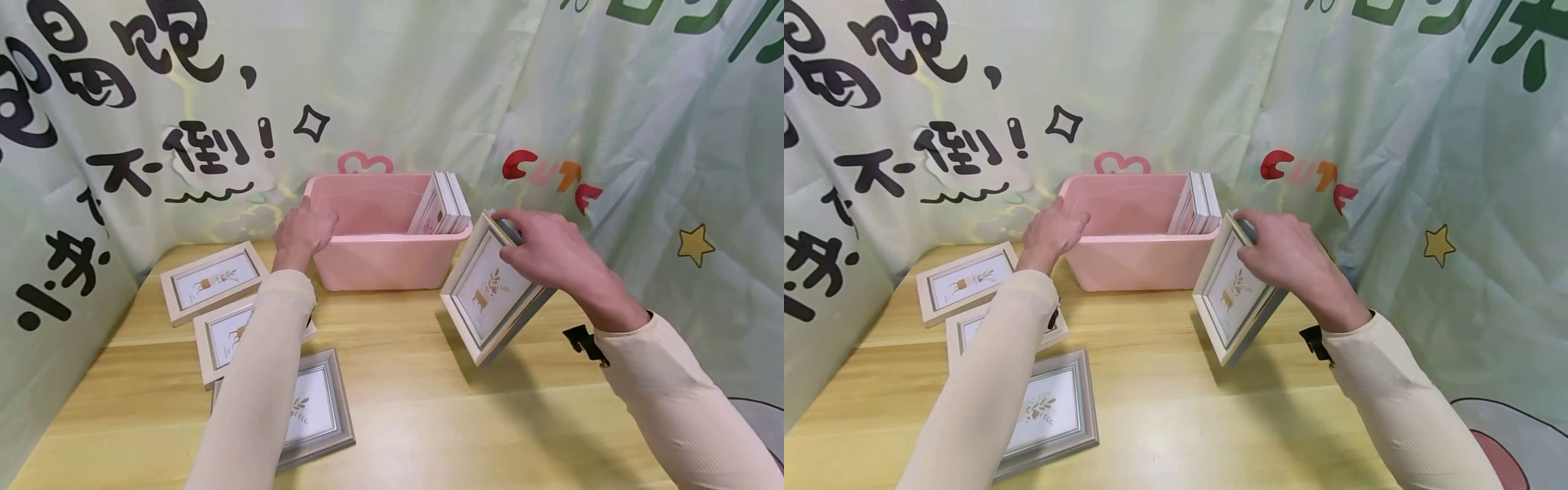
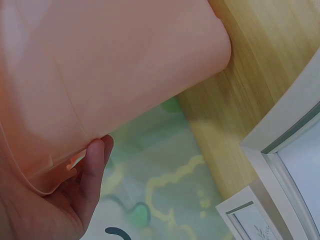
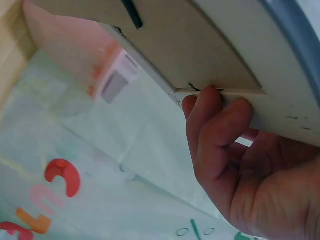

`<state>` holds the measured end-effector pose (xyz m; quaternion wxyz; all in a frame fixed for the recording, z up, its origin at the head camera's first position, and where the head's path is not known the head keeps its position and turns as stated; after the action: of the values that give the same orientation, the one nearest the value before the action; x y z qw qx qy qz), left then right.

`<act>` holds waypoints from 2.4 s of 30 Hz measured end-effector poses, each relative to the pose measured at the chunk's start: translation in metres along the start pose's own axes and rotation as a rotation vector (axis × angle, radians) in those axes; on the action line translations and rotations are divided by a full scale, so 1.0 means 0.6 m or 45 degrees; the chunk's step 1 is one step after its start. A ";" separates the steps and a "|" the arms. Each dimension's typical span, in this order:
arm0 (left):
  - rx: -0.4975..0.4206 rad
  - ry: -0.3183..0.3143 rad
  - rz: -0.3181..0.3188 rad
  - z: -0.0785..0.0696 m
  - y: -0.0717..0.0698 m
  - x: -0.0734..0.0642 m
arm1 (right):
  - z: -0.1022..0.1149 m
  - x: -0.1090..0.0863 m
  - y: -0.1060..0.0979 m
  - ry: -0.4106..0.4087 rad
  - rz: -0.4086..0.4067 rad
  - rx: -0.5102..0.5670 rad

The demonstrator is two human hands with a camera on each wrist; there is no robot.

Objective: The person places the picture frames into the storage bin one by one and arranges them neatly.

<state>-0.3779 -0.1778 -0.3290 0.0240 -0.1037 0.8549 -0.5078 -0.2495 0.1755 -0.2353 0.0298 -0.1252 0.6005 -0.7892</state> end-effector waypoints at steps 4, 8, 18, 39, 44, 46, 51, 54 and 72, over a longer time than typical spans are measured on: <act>0.011 -0.002 -0.009 0.004 0.005 -0.002 | 0.011 -0.001 -0.017 0.015 -0.036 0.010; 0.010 -0.010 -0.007 0.007 0.004 -0.002 | 0.022 0.003 -0.037 0.029 -0.037 0.005; -0.017 -0.035 -0.003 0.000 0.008 0.000 | 0.041 0.004 -0.084 0.069 -0.042 0.009; -0.021 -0.025 -0.018 0.002 0.007 -0.004 | 0.049 0.043 -0.140 0.136 -0.108 0.093; -0.020 -0.024 -0.017 0.003 0.006 -0.006 | 0.044 0.056 -0.142 0.187 -0.116 0.137; -0.019 -0.022 -0.024 0.003 0.006 -0.005 | 0.042 0.063 -0.141 0.200 -0.129 0.159; -0.003 -0.026 -0.019 0.002 0.005 -0.003 | 0.039 0.083 -0.132 0.220 -0.140 0.198; -0.007 -0.026 -0.015 0.002 0.005 -0.003 | 0.036 0.094 -0.127 0.232 -0.136 0.216; -0.012 -0.034 -0.020 0.002 0.006 -0.002 | 0.034 0.140 -0.116 0.296 -0.188 0.224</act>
<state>-0.3771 -0.1768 -0.3329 0.0310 -0.1172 0.8561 -0.5024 -0.3188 0.1592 -0.1503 -0.0871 -0.0736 0.5176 -0.8480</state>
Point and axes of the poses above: each hand's wrist, its own x-axis towards the middle knuckle, its own y-axis out of the palm, z = x × y, the point moved 2 cm from there along x, towards the middle knuckle, and after that the axes turned 1 degree about -z, right-handed, at the moved point
